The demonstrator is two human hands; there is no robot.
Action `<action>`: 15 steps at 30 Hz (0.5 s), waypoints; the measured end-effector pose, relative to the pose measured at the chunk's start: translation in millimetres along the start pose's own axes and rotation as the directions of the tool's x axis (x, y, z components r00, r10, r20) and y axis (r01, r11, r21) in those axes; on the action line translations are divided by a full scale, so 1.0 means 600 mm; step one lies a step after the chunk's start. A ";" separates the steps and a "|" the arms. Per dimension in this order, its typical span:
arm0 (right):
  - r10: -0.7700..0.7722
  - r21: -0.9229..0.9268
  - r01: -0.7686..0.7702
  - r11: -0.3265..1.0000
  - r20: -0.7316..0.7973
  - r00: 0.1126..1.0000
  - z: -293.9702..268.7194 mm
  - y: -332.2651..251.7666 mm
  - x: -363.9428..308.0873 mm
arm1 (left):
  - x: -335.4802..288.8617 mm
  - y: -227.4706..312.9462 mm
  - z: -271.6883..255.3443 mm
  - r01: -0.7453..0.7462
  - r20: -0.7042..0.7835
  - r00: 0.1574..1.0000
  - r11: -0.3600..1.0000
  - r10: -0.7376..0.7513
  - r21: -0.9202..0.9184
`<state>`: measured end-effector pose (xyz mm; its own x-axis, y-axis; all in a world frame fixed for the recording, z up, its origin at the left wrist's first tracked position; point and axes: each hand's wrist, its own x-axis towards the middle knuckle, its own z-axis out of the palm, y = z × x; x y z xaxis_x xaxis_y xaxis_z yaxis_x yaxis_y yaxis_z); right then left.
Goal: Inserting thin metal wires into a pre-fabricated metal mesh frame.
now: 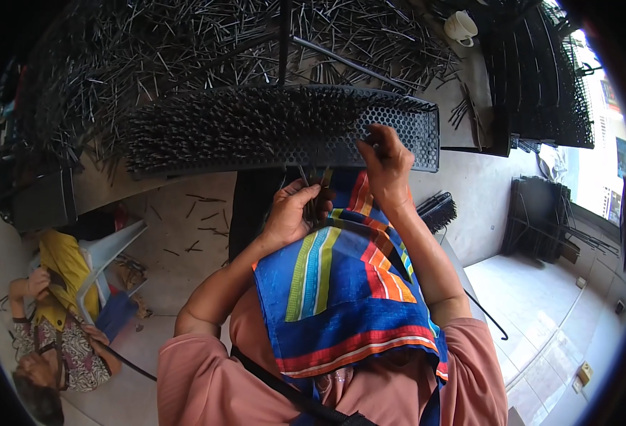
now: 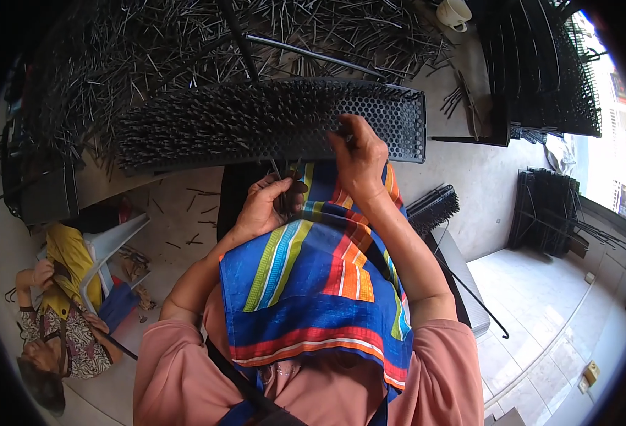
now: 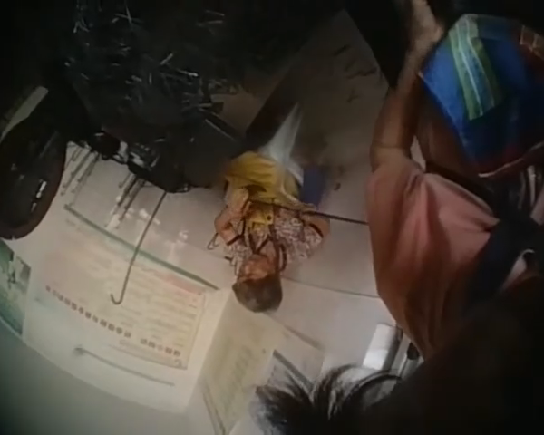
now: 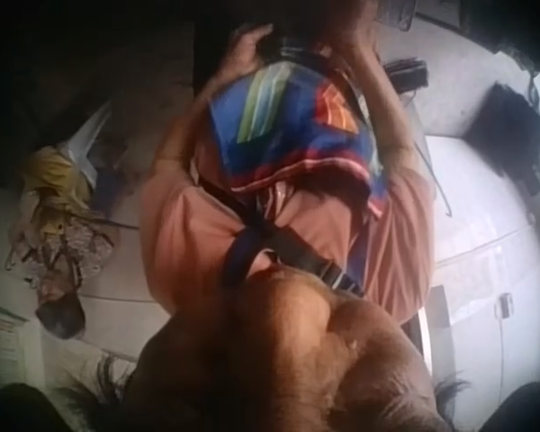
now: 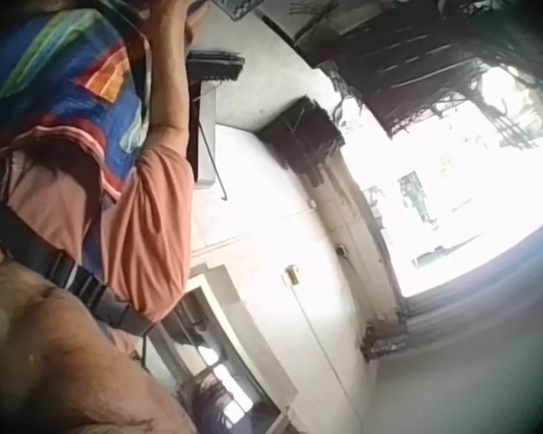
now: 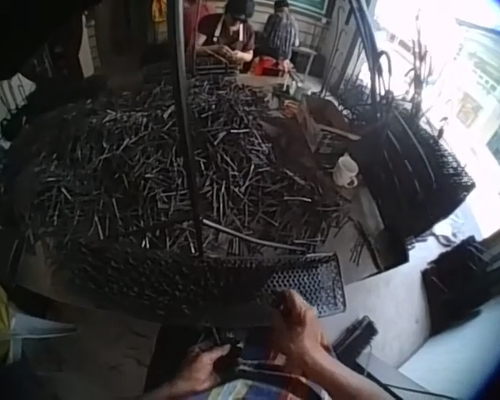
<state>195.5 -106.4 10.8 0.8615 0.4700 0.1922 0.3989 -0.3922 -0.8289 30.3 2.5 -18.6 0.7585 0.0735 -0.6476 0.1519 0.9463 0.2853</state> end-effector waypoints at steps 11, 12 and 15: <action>-0.084 -0.092 0.097 0.991 0.135 0.987 0.005 0.017 0.037 | 0.005 -0.002 0.018 -0.006 0.014 1.000 0.999 0.005 0.042; -0.083 -0.092 0.095 0.991 0.136 0.987 0.002 0.022 0.034 | 0.006 -0.001 0.020 -0.005 0.013 1.000 0.999 0.004 0.042; -0.097 -0.081 0.106 0.991 0.114 0.989 -0.004 0.021 0.020 | 0.006 0.000 0.024 0.000 0.012 1.000 1.000 0.000 0.009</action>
<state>211.4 -107.5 4.0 0.7774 0.5928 0.2104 0.5123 -0.4026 -0.7586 42.2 -1.4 -11.1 0.7660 0.0698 -0.6390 0.1577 0.9433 0.2921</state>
